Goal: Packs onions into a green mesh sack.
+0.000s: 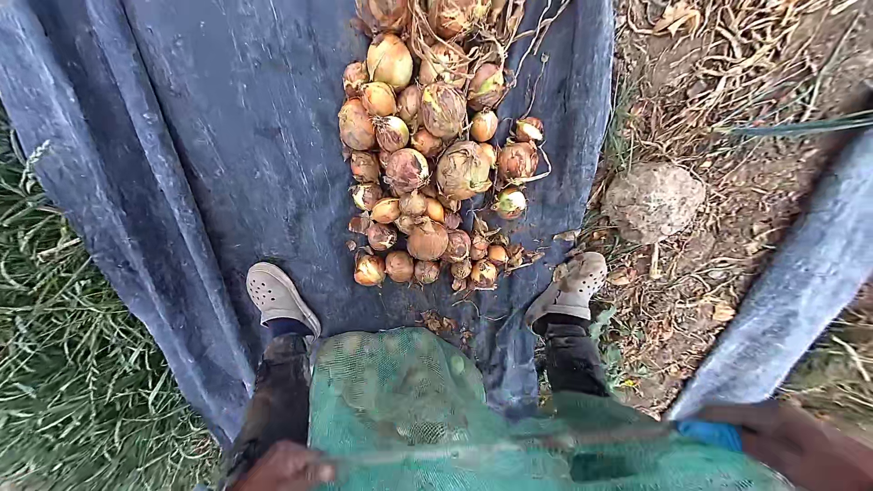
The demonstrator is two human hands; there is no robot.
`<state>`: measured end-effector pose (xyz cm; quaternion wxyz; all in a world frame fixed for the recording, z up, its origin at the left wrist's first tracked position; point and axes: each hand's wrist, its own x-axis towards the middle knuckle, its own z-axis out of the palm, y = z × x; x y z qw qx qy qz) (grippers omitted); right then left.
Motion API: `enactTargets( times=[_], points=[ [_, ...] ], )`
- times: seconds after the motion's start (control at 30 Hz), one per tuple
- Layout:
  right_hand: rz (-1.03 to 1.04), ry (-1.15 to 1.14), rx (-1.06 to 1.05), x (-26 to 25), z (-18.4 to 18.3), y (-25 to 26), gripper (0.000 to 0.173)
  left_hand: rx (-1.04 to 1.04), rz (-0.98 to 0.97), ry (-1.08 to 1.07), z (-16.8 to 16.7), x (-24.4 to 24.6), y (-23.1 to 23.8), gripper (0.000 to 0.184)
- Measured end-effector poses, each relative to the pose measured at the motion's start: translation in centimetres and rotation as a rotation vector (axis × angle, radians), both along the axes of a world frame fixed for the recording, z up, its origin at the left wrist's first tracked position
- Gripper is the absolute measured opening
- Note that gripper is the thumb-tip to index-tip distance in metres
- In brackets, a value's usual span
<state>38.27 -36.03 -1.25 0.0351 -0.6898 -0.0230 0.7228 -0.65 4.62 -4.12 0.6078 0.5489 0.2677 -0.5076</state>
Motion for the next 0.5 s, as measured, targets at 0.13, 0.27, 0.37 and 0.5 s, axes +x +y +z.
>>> enactTargets(
  times=[0.13, 0.27, 0.37, 0.5],
  points=[
    [0.119, -0.061, -0.288, -3.4, -18.8, -7.1, 0.024, 0.156, -0.227, 0.301, -19.8, 5.4, -3.1, 0.059],
    [0.222, -0.171, -0.416, -7.4, -30.0, -5.3, 0.038, 0.5, -0.325, 0.408, -29.9, 6.0, -5.2, 0.058],
    [0.28, -0.241, -0.451, -9.6, -31.0, -1.2, 0.042, 0.714, -0.381, 0.434, -32.4, 6.4, -4.0, 0.043],
    [0.229, -0.324, -0.426, -9.8, -32.6, 3.0, 0.038, 0.844, -0.48, 0.358, -31.3, 9.8, 0.0, 0.041]
  ],
)
